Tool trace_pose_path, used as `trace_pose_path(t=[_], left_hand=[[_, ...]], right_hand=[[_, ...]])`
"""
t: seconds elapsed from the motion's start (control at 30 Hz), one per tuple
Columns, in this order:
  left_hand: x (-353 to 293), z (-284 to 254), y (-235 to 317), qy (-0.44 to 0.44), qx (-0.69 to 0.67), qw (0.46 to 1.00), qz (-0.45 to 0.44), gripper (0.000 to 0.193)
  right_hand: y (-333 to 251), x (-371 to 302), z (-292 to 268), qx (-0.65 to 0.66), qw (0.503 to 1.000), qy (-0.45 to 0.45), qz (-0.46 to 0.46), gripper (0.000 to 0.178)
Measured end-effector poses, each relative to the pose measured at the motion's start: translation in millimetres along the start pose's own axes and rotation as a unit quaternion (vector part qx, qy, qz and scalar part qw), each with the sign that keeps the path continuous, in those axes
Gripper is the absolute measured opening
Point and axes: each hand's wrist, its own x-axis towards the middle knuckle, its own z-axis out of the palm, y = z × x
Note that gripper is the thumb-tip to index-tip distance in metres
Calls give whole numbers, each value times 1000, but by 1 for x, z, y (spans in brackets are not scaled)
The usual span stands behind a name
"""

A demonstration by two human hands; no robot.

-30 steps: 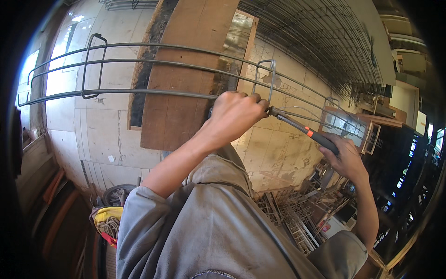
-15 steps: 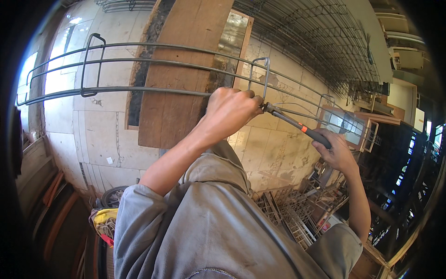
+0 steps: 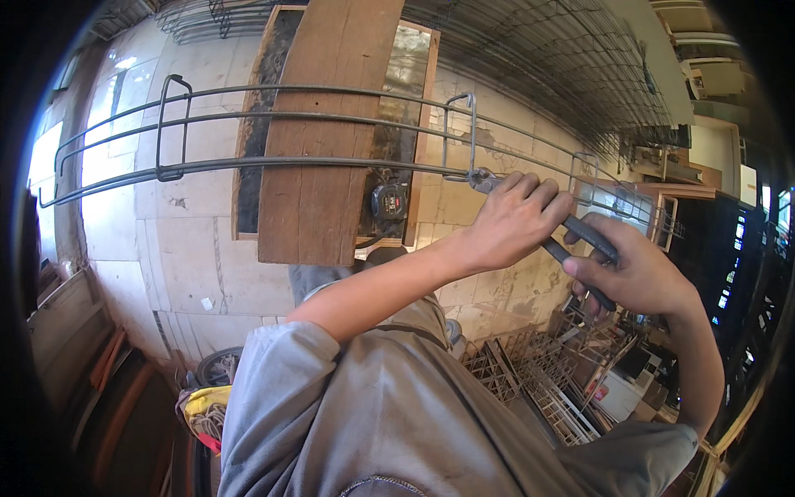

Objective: The person secures parts of a metal frame using wire and pliers, and then positions the frame on a wooden block to twist and tighten the connections.

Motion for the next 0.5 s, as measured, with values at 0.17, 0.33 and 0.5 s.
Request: trace_pose_path(t=[0.17, 0.33, 0.5], left_hand=[[4, 1, -1, 30, -37, 999, -12, 44], [6, -4, -6, -60, -45, 997, -13, 46], [1, -27, -3, -111, -112, 986, 58, 72]], right_hand=[[13, -22, 41, -562, 740, 318, -188, 73], [42, -4, 66, -644, 638, 392, -155, 73], [56, 11, 45, -247, 942, 203, -99, 48]])
